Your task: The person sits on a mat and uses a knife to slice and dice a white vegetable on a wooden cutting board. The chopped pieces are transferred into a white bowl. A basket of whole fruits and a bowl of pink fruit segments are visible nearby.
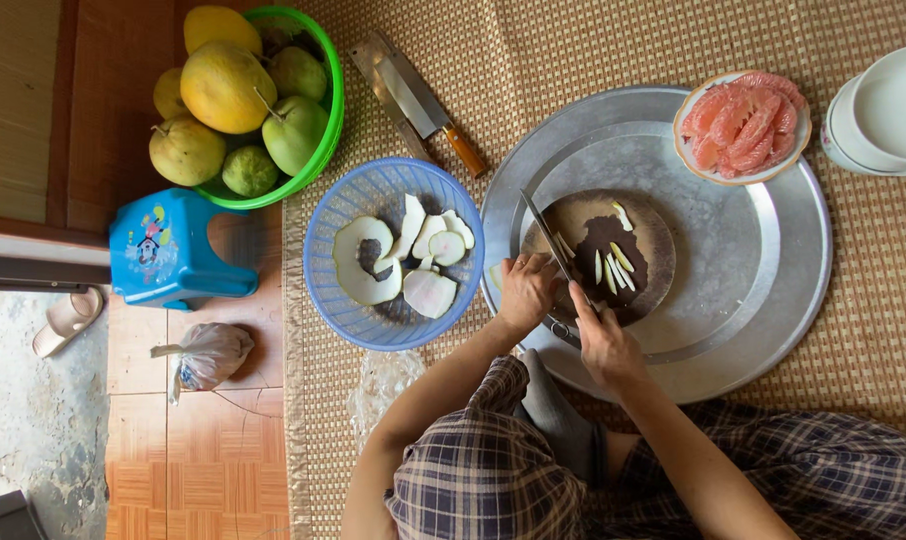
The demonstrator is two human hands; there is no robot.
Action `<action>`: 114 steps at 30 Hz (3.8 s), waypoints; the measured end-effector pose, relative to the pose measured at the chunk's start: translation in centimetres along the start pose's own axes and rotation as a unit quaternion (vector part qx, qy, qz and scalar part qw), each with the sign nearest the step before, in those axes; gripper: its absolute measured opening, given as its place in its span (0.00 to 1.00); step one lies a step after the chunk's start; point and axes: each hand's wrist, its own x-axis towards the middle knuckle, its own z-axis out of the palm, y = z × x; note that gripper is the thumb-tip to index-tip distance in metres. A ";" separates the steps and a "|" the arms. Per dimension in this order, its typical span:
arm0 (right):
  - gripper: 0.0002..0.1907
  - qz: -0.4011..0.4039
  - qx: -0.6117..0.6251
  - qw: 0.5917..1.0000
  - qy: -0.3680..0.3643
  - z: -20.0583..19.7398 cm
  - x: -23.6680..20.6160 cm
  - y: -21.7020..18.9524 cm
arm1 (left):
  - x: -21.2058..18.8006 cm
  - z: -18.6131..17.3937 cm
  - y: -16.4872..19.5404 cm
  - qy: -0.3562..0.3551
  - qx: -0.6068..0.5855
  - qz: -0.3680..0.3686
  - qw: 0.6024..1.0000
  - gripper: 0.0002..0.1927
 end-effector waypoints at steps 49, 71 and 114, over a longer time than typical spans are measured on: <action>0.35 -0.004 -0.001 0.999 -0.040 -4.6 -9.3 3.4 | 1.0 2.0 1.3 0.066 0.018 -0.006 0.998 0.08; 0.36 0.011 0.017 0.999 -0.029 -3.6 -8.2 4.4 | 0.6 1.9 1.2 0.078 0.058 -0.003 0.995 0.06; 0.33 0.012 0.014 0.998 -0.067 -0.5 -0.6 2.1 | 0.1 0.9 0.8 0.092 0.024 0.023 0.995 0.09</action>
